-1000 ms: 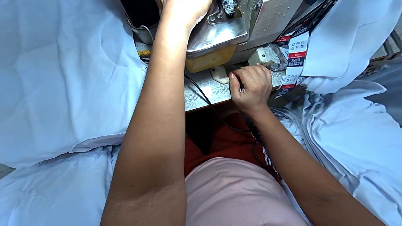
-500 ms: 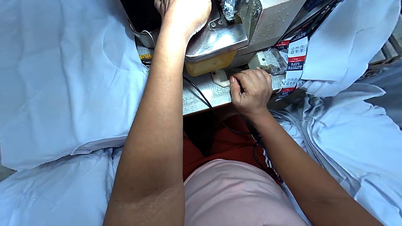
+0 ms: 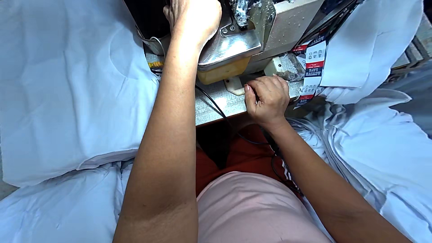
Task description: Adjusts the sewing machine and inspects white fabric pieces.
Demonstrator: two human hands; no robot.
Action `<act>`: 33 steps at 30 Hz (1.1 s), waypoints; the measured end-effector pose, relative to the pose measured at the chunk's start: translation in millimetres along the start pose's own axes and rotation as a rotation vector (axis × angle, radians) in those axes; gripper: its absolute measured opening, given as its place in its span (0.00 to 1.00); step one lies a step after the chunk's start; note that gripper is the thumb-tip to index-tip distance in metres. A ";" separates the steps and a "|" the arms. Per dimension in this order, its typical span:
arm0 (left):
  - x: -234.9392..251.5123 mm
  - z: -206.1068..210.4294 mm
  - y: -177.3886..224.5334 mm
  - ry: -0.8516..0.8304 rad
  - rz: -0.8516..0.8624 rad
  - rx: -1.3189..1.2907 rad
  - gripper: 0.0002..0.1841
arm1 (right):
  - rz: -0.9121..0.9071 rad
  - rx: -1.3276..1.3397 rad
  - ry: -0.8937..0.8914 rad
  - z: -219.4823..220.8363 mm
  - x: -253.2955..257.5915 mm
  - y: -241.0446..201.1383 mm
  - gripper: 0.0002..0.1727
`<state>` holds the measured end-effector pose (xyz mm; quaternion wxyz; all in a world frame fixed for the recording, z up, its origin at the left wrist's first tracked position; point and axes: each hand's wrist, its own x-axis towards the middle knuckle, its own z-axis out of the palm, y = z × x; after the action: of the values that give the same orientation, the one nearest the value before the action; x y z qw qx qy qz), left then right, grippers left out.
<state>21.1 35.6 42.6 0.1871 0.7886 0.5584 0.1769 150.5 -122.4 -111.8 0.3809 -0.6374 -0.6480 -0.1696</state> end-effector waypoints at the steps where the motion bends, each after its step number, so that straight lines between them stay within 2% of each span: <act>1: 0.0 0.1 0.3 0.001 -0.006 -0.005 0.09 | -0.002 0.001 0.001 0.2 -0.1 0.1 0.19; 9: 5.1 1.3 -0.7 0.016 -0.007 -0.002 0.11 | -0.005 0.007 0.010 1.1 0.1 0.1 0.19; 13: 3.1 -1.7 1.9 -0.005 0.012 0.034 0.22 | 0.002 0.014 -0.003 -1.6 0.9 -0.1 0.19; 15: 3.1 -0.7 -5.5 -0.024 0.070 0.050 0.27 | -0.003 0.022 -0.019 -2.1 1.5 -0.5 0.20; 19: -7.1 2.9 -20.2 -0.005 0.206 0.128 0.29 | 0.032 0.042 -0.072 -5.0 0.5 -5.5 0.18; 21: -9.9 5.9 -20.5 0.016 0.228 0.139 0.29 | 0.062 0.127 -0.072 -10.3 2.5 -4.0 0.16; 24: -12.1 7.4 -22.7 0.039 0.204 0.102 0.30 | 0.200 0.444 -0.071 -31.8 9.9 -4.5 0.12; 26: -13.5 7.5 -22.7 0.038 0.186 0.091 0.30 | 0.305 0.534 -0.011 -51.9 13.8 -0.5 0.12; 31: -19.1 7.0 -21.6 0.029 0.150 0.087 0.31 | 0.510 0.397 0.213 -88.3 36.3 45.0 0.15; 33: -20.7 8.5 -22.8 0.031 0.148 0.097 0.32 | 0.540 0.373 0.331 -96.0 43.7 65.2 0.15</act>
<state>0.2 22.1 22.5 0.1264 0.8330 0.5094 0.1752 243.9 -151.2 -35.5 0.6212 -0.6692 -0.4056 -0.0426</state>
